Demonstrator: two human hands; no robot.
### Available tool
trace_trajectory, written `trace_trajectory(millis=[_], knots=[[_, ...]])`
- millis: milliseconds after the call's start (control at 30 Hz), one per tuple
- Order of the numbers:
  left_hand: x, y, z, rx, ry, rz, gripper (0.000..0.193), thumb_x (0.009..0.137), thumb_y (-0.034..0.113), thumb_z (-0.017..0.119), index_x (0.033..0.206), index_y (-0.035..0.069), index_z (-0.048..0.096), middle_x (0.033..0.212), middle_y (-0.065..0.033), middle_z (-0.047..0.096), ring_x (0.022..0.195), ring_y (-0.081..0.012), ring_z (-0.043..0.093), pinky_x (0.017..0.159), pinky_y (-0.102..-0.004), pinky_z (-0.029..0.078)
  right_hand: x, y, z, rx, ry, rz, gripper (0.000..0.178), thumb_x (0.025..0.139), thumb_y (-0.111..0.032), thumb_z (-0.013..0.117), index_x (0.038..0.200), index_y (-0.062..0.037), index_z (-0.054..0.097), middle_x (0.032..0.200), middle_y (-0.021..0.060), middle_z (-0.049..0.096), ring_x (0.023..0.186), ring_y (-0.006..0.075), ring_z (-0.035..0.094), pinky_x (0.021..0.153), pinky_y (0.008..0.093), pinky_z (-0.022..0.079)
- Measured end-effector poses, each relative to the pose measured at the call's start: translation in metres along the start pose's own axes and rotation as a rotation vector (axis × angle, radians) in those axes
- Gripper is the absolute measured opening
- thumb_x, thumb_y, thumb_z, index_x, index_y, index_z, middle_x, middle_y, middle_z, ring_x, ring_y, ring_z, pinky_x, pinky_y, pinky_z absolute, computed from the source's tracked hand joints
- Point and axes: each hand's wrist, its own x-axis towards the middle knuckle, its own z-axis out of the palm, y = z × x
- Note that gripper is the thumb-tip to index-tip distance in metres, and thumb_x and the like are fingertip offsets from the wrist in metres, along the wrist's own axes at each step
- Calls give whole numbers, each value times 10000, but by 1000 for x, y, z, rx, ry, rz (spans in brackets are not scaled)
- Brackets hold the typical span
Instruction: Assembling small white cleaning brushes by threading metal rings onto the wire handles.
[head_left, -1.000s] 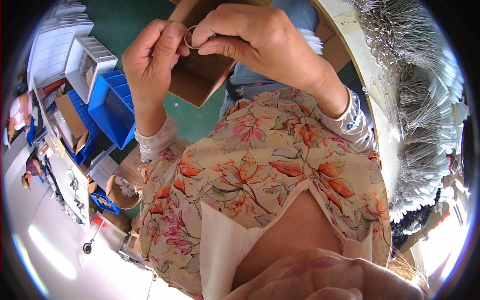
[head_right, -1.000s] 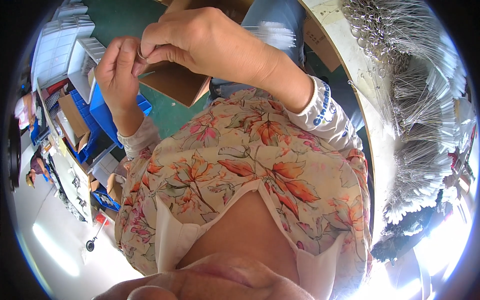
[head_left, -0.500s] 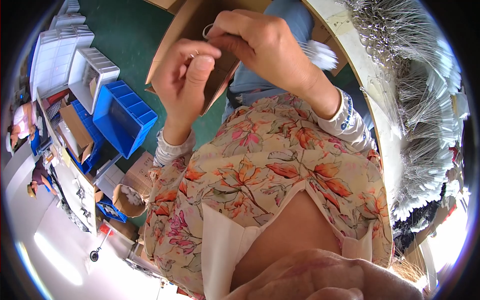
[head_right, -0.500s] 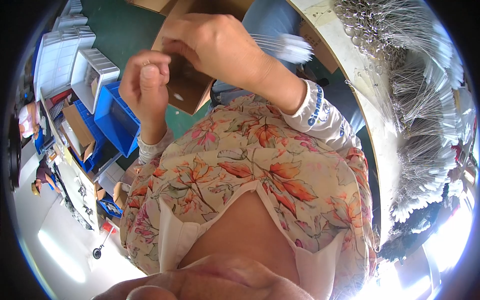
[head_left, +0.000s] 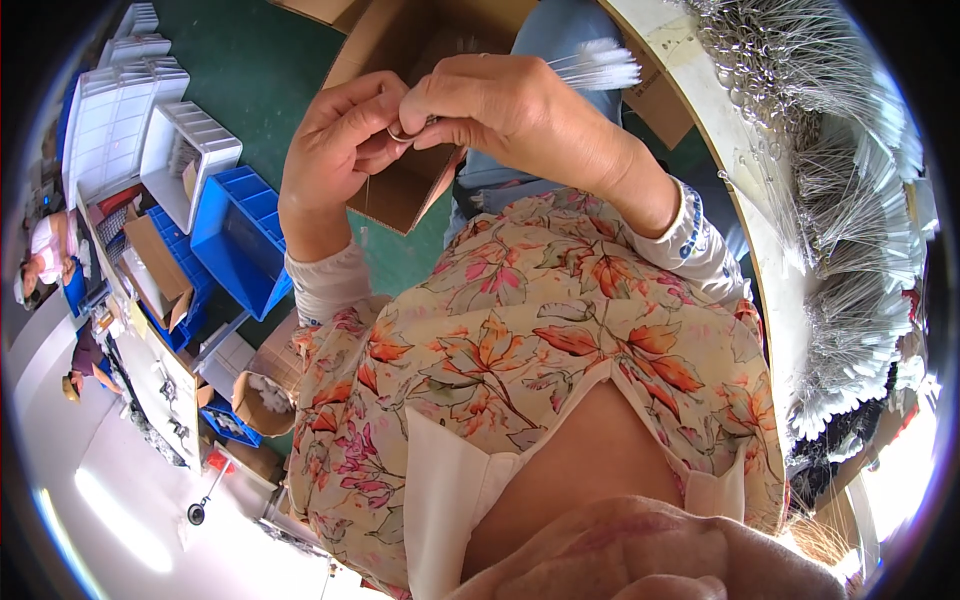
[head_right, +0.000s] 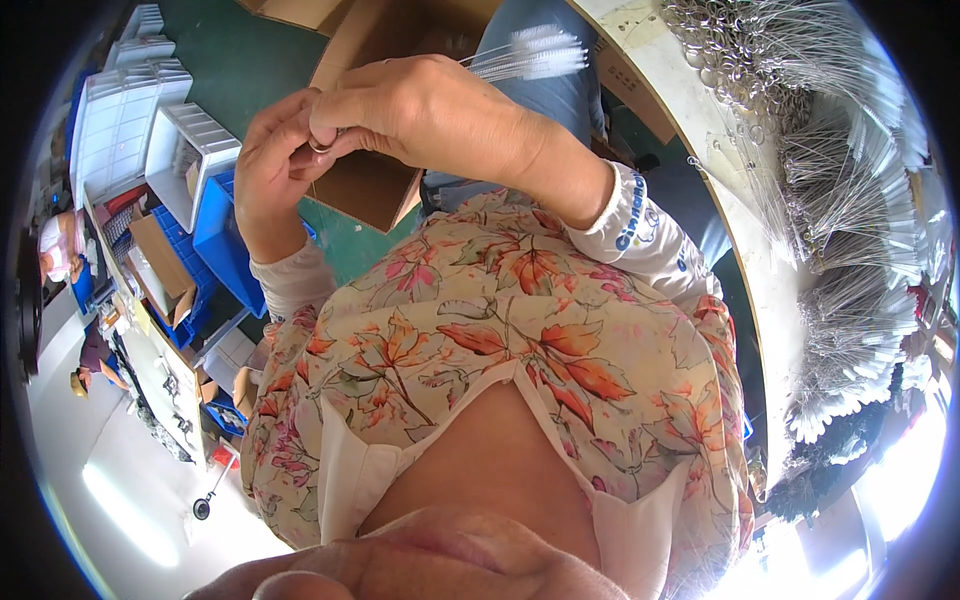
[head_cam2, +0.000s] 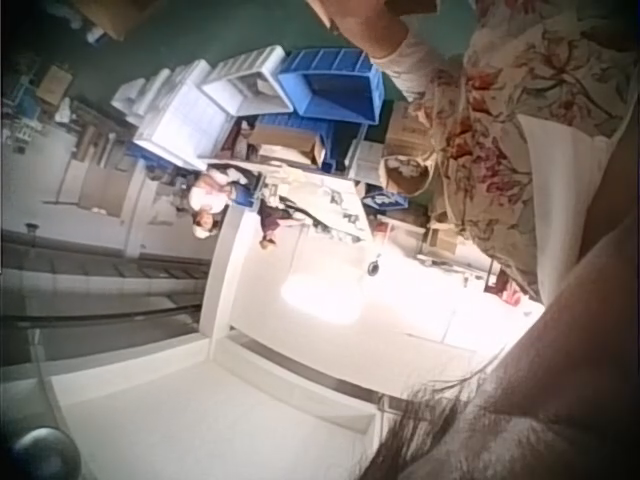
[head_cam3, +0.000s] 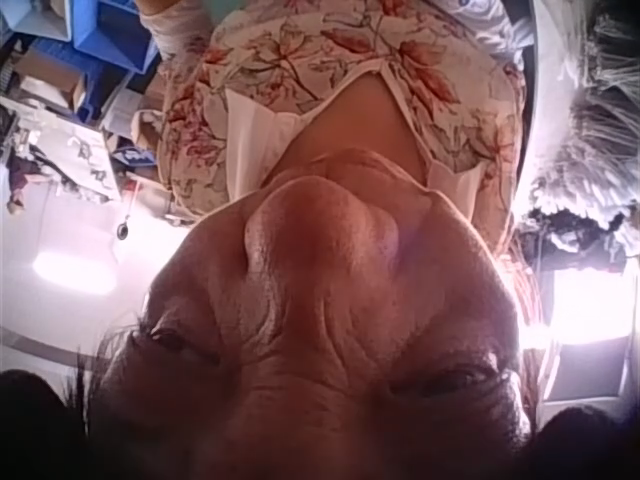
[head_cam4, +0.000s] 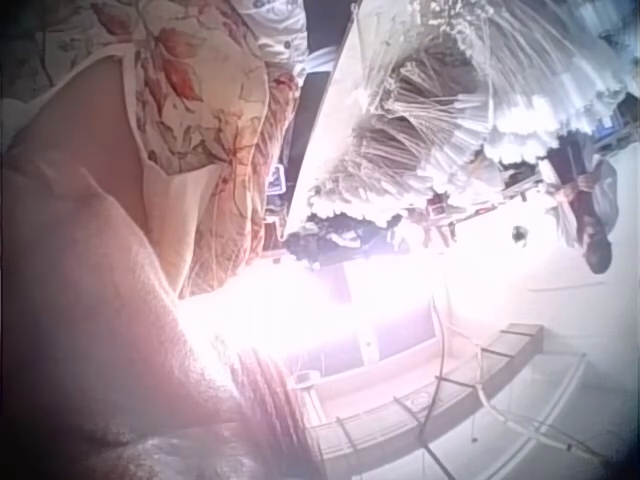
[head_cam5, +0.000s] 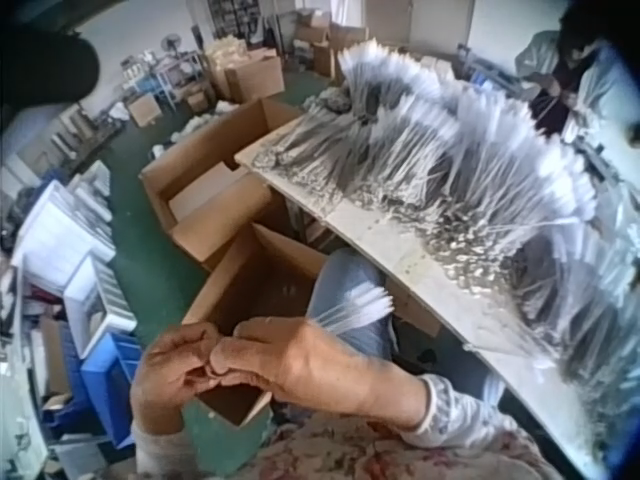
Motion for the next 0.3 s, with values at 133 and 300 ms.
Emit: trace_trajectory(millis=[133, 300], knots=[[8, -19, -6, -657, -204, -60, 214, 863, 168, 577, 937, -32, 554, 695, 16, 485, 478, 10, 285, 406, -169, 213, -2, 0, 0, -54, -41, 44, 148, 763, -69, 650, 888, -51, 573, 781, 38, 577, 676, 210, 570, 583, 288, 472], [5, -32, 24, 332, 96, 253, 582, 705, 6, 721, 1240, 19, 493, 860, 70, 506, 586, 11, 329, 497, -152, 276, 6, -6, -12, 161, 236, 27, 86, 857, -79, 567, 942, -64, 568, 821, 59, 588, 733, 192, 576, 654, 297, 480]])
